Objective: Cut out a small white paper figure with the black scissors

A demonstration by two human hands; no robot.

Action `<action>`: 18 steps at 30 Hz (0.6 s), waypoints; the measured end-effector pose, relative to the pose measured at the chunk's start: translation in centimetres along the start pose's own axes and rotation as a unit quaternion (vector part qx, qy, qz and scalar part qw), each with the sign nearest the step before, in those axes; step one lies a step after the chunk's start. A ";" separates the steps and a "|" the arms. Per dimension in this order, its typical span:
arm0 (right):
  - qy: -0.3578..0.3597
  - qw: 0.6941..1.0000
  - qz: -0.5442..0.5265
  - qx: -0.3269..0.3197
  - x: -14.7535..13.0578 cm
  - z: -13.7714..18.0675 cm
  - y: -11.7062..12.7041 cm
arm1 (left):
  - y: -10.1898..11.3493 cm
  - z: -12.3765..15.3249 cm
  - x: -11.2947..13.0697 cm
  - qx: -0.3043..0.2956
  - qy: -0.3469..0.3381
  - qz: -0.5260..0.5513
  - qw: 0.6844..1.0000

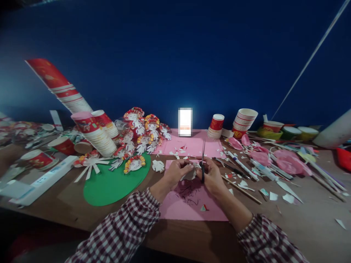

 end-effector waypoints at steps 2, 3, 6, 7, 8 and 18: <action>0.005 1.000 -0.002 -0.006 0.2 -0.1 0.1 | 0.0 0.0 0.0 0.003 -0.005 -0.008 1.000; 0.009 1.000 -0.001 -0.008 0.3 -0.1 0.1 | 0.0 0.0 0.1 0.002 -0.006 -0.010 1.000; 0.017 1.000 0.001 -0.015 0.5 -0.2 0.2 | -0.2 0.2 0.2 -0.009 -0.008 -0.013 1.000; 0.018 1.000 0.002 -0.017 0.5 -0.2 0.2 | -0.3 0.2 0.2 -0.012 -0.008 -0.015 1.000; 0.017 1.000 0.003 -0.017 0.4 -0.2 0.2 | -0.3 0.2 0.2 -0.012 -0.007 -0.018 1.000; 0.019 1.000 0.016 -0.005 0.2 -0.1 0.1 | -0.5 0.3 0.0 -0.010 0.018 -0.004 1.000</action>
Point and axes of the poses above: each hand's wrist, its own z-axis away from the middle knuckle, its own y-axis out of the back of the hand, x = y × z, the point moved 6 cm from there along -z, towards the middle knuckle, and after that the axes turned 6 degrees about y, right-handed, at the moved point
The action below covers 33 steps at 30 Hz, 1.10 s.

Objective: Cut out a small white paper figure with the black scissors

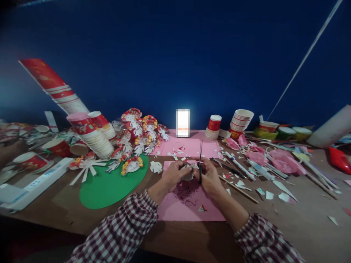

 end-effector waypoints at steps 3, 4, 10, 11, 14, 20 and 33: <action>0.007 1.000 0.008 -0.005 -0.1 0.0 0.0 | 0.0 0.0 0.0 0.002 0.004 0.008 1.000; 0.009 1.000 0.008 -0.007 -0.1 0.0 0.0 | 0.0 0.0 0.0 0.003 0.003 0.007 1.000; 0.011 1.000 -0.001 -0.006 0.0 -0.1 0.0 | 0.0 -0.1 -0.1 0.003 0.001 0.007 1.000; 0.011 1.000 -0.001 -0.006 0.0 -0.1 0.0 | 0.1 -0.1 -0.1 0.004 0.001 0.008 1.000; 0.007 1.000 -0.003 -0.001 -0.1 -0.1 -0.1 | 0.1 -0.1 -0.2 0.003 0.006 0.008 1.000; -0.012 0.997 -0.051 0.061 -0.7 0.0 0.2 | 1.4 -0.2 0.9 0.042 0.026 0.106 0.993; 0.069 0.979 -0.048 0.187 -3.1 -0.2 2.8 | 5.6 -0.1 3.0 0.166 0.025 0.329 0.929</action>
Point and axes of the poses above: each hand's wrist, its own z-axis away from the middle knuckle, its own y-axis out of the back of the hand, x = y × z, the point moved 6 cm from there along -z, towards the middle knuckle, and after that the axes turned 6 degrees about y, right-handed, at the moved point
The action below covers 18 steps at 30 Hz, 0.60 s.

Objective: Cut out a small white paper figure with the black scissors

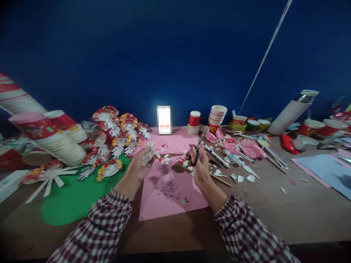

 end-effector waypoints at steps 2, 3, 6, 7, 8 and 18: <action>0.004 1.000 -0.013 0.025 -0.3 -0.3 0.4 | -0.1 0.1 -0.4 0.000 0.003 -0.010 1.000; 0.006 0.999 -0.013 0.032 -0.4 -0.4 0.5 | -0.1 0.2 -0.7 -0.001 0.007 -0.021 1.000; 0.011 1.000 -0.003 0.028 -0.4 -0.5 0.5 | -0.5 0.7 -2.0 -0.012 0.023 -0.074 0.997; 0.010 1.000 0.001 0.022 -0.3 -0.4 0.4 | -0.6 0.9 -2.4 -0.016 0.028 -0.093 0.995; 0.008 1.000 0.006 0.016 -0.2 -0.3 0.4 | -0.8 1.1 -2.8 -0.025 0.032 -0.102 0.994; -0.066 0.991 0.013 -0.117 1.6 2.0 -2.5 | -1.6 1.2 -4.2 -0.067 0.046 -0.143 0.986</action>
Point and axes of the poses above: each hand's wrist, its own z-axis away from the middle knuckle, its own y-axis out of the back of the hand, x = y × z, the point moved 6 cm from there along -z, towards the middle knuckle, and after that the axes turned 6 degrees about y, right-handed, at the moved point
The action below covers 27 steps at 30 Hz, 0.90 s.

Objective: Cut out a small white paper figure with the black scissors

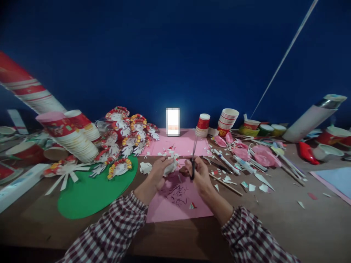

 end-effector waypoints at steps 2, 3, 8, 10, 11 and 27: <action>-0.013 0.999 -0.017 -0.042 0.5 0.2 -0.7 | 0.0 -0.1 0.0 -0.003 -0.001 0.002 1.000; -0.023 0.998 -0.013 -0.052 0.8 0.3 -0.9 | 0.0 -0.1 0.1 -0.005 -0.011 0.014 1.000; -0.050 0.992 0.007 -0.112 1.7 0.7 -1.6 | 0.0 0.0 0.3 -0.009 -0.014 0.026 1.000; -0.046 0.991 0.015 -0.124 1.5 0.9 -1.8 | 0.0 0.0 0.2 -0.010 -0.008 0.019 1.000; -0.042 0.991 0.022 -0.128 1.3 0.9 -1.9 | 0.0 0.0 0.2 -0.010 -0.006 0.014 1.000; -0.016 0.985 0.041 -0.168 0.5 1.4 -2.8 | -0.2 0.1 -0.2 -0.011 0.001 0.008 1.000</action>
Point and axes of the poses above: each hand's wrist, its own z-axis away from the middle knuckle, its own y-axis out of the back of the hand, x = y × z, the point moved 6 cm from there along -z, towards the middle knuckle, and after that the axes turned 6 degrees about y, right-handed, at the moved point
